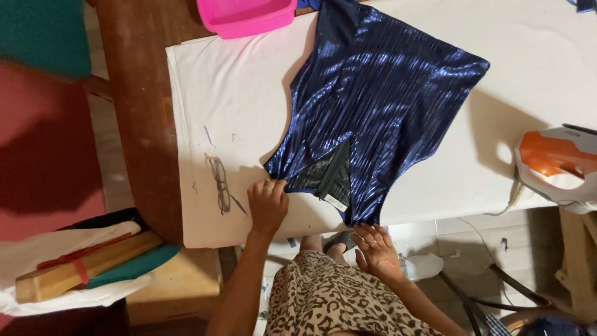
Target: The person irons a dark blue pleated garment on a white-covered table using an orange and white iron. They repeatedly smooth the fabric, reposition the garment to iron different sections, and flip it over to work on the other side.
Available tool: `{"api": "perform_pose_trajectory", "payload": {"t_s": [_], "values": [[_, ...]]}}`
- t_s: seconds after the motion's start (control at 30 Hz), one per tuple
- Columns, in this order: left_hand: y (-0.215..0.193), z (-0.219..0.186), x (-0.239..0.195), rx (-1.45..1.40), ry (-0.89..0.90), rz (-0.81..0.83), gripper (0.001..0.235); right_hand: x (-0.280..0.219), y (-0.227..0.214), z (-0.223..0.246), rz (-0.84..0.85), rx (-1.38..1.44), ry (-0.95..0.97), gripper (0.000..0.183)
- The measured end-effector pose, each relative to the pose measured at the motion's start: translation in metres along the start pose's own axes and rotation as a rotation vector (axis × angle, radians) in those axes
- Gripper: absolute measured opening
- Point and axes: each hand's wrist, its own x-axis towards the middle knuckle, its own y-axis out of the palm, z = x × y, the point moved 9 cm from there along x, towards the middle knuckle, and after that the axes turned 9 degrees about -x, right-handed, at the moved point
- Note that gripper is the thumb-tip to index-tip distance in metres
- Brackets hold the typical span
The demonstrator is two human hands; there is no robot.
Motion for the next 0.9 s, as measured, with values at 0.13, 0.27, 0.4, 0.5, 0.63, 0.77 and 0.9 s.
{"api": "perform_pose_trajectory", "payload": {"t_s": [0.13, 0.27, 0.4, 0.5, 0.63, 0.77, 0.9], "values": [[0.003, 0.009, -0.006, 0.029, -0.049, 0.107, 0.032, 0.013, -0.033, 0.001, -0.043, 0.065, 0.021, 0.035], [-0.007, 0.007, -0.001, 0.015, 0.014, 0.118, 0.028, 0.021, -0.051, -0.004, -0.041, 0.108, 0.085, 0.031], [-0.003, 0.009, -0.001, 0.013, 0.094, 0.261, 0.047, 0.036, -0.052, -0.007, 0.024, 0.208, 0.168, 0.042], [0.0, 0.017, -0.006, 0.036, 0.103, 0.313, 0.05, 0.033, -0.024, -0.006, 0.135, 0.166, 0.193, 0.053], [-0.005, 0.024, -0.013, 0.069, 0.151, 0.29, 0.049, 0.013, 0.03, -0.004, 0.345, -0.023, 0.16, 0.063], [-0.01, 0.025, -0.012, 0.076, 0.14, 0.256, 0.048, 0.003, 0.058, -0.004, 0.6, -0.094, 0.146, 0.069], [-0.015, 0.016, -0.003, -0.016, 0.067, 0.244, 0.059, 0.011, 0.05, -0.003, 0.639, -0.104, 0.143, 0.071]]}}
